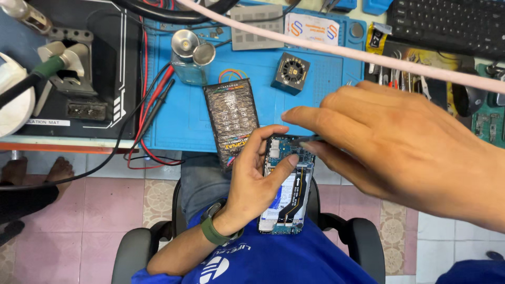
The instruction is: The person reassembles a smartphone by aligning the screen to the chassis and securing it with rubber bands. They then use a handheld UV curing lamp to apply light to the device's surface, likely to cure adhesive.
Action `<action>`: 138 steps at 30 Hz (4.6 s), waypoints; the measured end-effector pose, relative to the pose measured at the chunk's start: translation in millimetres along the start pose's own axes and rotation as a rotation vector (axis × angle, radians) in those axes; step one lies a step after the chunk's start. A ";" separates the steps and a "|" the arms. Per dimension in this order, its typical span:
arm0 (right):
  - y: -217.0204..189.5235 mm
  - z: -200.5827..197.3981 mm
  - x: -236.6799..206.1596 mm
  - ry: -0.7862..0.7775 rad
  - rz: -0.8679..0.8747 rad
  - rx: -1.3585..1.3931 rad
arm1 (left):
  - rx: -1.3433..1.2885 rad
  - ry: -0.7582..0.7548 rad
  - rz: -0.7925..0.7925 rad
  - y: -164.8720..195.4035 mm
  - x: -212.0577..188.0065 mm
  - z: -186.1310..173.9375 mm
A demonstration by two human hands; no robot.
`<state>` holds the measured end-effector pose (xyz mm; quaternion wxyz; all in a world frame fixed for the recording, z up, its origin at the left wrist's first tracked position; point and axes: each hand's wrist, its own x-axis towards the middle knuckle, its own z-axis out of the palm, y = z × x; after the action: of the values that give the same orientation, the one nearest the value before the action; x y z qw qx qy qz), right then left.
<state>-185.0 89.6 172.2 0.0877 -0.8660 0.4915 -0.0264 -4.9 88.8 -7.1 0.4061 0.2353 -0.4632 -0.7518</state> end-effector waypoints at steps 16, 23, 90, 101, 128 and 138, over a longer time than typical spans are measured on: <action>-13.6 -14.0 8.0 0.078 -0.050 -0.037 | 0.035 0.020 0.079 3.4 -0.7 8.6; -12.0 -13.5 8.7 0.114 -0.082 -0.036 | 0.002 0.032 0.030 0.9 -0.5 8.4; 5.2 168.6 -24.6 1.113 0.531 1.320 | -0.142 0.063 0.152 -6.5 17.8 13.9; 2.4 182.8 -30.0 1.132 0.568 1.219 | 0.087 0.097 0.150 -4.3 32.5 6.9; 22.7 184.2 -33.5 1.365 0.675 1.094 | 1.250 0.070 0.604 0.0 9.9 46.7; -2.5 173.8 -39.7 1.221 0.518 1.092 | 0.644 0.093 0.418 -35.8 17.1 35.9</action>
<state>-180.4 146.8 3.3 0.2158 -0.3969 0.5534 -0.6998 -54.7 101.4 -22.0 0.4764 0.2850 -0.6948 -0.4572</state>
